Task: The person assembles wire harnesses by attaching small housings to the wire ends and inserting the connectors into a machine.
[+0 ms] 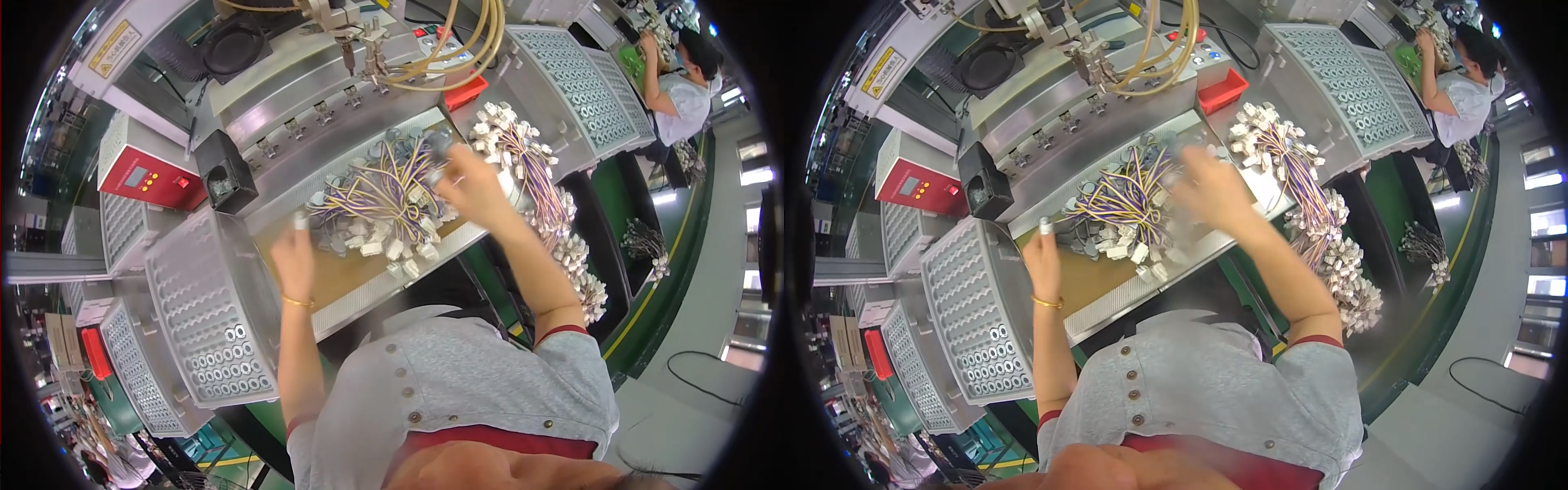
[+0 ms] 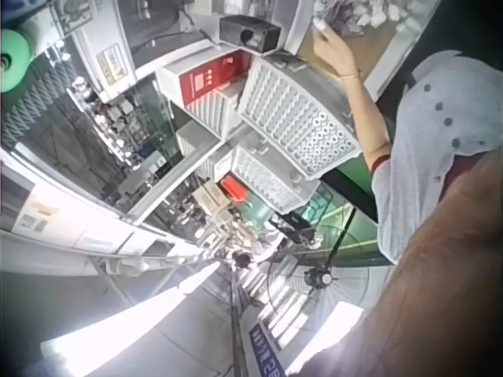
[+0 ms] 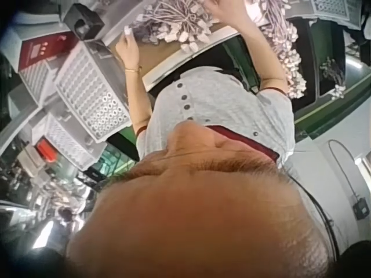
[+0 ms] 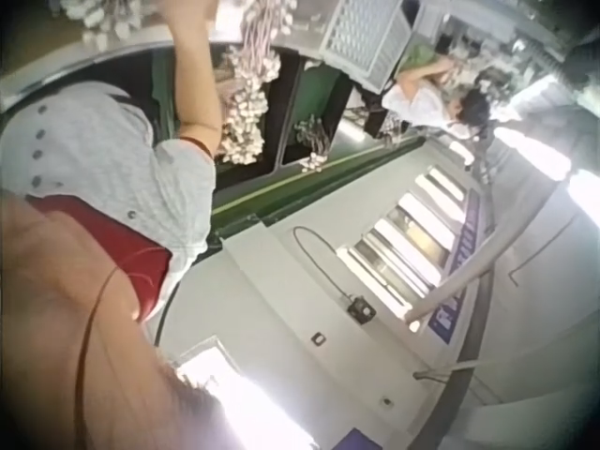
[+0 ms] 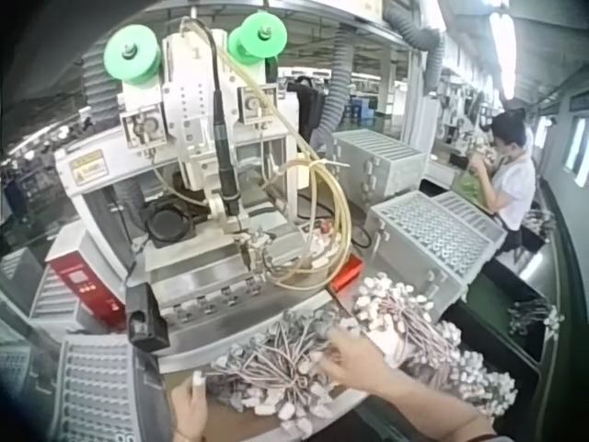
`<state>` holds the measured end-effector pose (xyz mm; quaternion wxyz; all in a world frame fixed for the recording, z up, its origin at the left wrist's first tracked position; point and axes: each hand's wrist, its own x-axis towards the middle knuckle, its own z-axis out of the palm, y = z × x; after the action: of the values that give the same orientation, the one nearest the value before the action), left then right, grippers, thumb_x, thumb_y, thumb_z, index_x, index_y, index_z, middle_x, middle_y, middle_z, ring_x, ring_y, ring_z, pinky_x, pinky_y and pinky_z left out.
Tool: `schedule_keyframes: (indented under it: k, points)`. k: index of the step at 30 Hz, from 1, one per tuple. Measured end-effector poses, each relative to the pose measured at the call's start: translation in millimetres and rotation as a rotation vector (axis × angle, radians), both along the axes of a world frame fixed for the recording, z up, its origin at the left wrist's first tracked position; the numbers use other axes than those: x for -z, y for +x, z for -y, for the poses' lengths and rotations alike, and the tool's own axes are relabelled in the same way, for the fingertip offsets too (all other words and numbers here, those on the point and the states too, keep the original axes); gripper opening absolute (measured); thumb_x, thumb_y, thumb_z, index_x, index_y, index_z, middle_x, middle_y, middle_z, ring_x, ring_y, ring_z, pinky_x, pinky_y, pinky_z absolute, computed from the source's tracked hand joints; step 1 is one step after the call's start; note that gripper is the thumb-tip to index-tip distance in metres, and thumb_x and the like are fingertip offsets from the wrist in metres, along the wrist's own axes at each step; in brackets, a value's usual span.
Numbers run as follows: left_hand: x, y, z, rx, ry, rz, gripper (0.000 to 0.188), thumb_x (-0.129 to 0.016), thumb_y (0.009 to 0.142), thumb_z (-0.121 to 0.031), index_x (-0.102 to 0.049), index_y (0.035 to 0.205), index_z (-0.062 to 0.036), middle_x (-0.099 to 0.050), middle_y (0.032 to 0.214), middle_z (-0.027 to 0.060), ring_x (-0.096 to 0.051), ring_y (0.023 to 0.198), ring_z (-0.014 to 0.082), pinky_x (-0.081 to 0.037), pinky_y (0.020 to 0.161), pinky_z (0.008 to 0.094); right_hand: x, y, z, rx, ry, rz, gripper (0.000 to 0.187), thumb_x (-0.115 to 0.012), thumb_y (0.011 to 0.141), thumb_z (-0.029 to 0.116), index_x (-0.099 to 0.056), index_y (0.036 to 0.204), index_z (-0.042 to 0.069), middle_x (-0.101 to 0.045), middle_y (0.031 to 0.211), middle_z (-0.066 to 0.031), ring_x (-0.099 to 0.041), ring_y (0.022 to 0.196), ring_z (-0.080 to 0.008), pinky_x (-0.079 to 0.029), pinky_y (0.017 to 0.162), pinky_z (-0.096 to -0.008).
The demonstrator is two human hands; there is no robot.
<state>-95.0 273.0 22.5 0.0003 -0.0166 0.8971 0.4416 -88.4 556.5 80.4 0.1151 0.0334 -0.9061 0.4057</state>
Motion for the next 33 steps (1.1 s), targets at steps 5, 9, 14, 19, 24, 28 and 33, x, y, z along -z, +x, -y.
schedule_keyframes:
  k: [5, 9, 14, 19, 24, 28, 33]
  points:
    - [-22, 29, -25, 0.277, 0.137, 0.142, 0.027, -0.054, 0.079, -0.023, -0.055, 0.078, 0.0046, -0.054, 0.061, 0.0057, -0.052, 0.055, 0.0142, -0.041, 0.052, 0.0287, 17, 11, 33, -0.245, 0.178, -0.055, 0.035, -0.059, 0.061, 0.006, -0.047, 0.093, 0.001, -0.048, 0.08, -0.0135, -0.054, 0.068, -0.0266, -0.044, 0.056, -0.034]
    - [-25, 16, -80, 0.158, -0.056, -0.071, 0.05, -0.066, 0.064, -0.03, -0.049, 0.094, 0.0058, -0.053, 0.088, 0.0223, -0.048, 0.085, 0.0348, -0.038, 0.076, 0.04, 29, 16, 36, -0.366, -0.597, 0.292, 0.029, -0.052, 0.063, -0.001, -0.045, 0.091, -0.001, -0.045, 0.079, -0.0067, -0.05, 0.066, -0.011, -0.042, 0.054, -0.025]
    - [-10, -9, -106, -0.021, -0.347, -0.28, 0.047, -0.066, 0.06, -0.025, -0.047, 0.091, 0.0046, -0.054, 0.089, 0.0249, -0.052, 0.082, 0.0383, -0.041, 0.075, 0.0423, 21, -14, -19, 0.053, -0.117, -0.076, 0.018, -0.052, 0.065, 0.0, -0.047, 0.082, -0.001, -0.053, 0.074, -0.0091, -0.051, 0.068, -0.01, -0.041, 0.056, -0.0241]
    - [-39, -12, -94, 0.131, -0.102, -0.077, 0.045, -0.065, 0.059, -0.02, -0.047, 0.092, 0.0055, -0.056, 0.074, 0.013, -0.057, 0.061, 0.0219, -0.046, 0.055, 0.0352, 76, -28, -81, 0.294, -0.169, -0.12, 0.022, -0.056, 0.068, 0.006, -0.046, 0.086, -0.001, -0.057, 0.08, -0.0121, -0.055, 0.066, -0.0212, -0.043, 0.062, -0.0298]
    - [-88, 4, -20, 0.147, 0.403, 0.481, 0.047, -0.052, 0.062, 0.002, -0.049, 0.109, 0.0043, -0.058, 0.093, 0.0065, -0.057, 0.078, 0.0122, -0.046, 0.07, 0.0234, 107, -16, -137, 0.403, 0.076, -0.184, 0.027, -0.058, 0.069, 0.009, -0.048, 0.092, 0.0, -0.056, 0.08, -0.0146, -0.056, 0.07, -0.0271, -0.044, 0.063, -0.0348]
    - [-154, 60, 26, 0.009, 0.21, 0.364, 0.059, -0.059, 0.057, -0.007, -0.046, 0.112, 0.0068, -0.057, 0.101, 0.0112, -0.057, 0.087, 0.0147, -0.044, 0.077, 0.0253, 132, -31, -150, 0.19, 0.149, -0.217, 0.033, -0.057, 0.067, 0.011, -0.048, 0.096, -0.001, -0.051, 0.086, -0.0196, -0.048, 0.087, -0.0365, -0.039, 0.074, -0.0431]
    - [-254, 189, 90, -0.259, 0.034, 0.198, 0.066, -0.067, 0.051, -0.01, -0.045, 0.11, 0.008, -0.056, 0.101, 0.0119, -0.054, 0.093, 0.0167, -0.04, 0.084, 0.0277, 163, -45, -222, 0.291, 0.289, 0.059, 0.041, -0.054, 0.076, 0.026, -0.051, 0.11, 0.002, -0.056, 0.103, -0.0184, -0.055, 0.093, -0.0288, -0.042, 0.08, -0.0357]
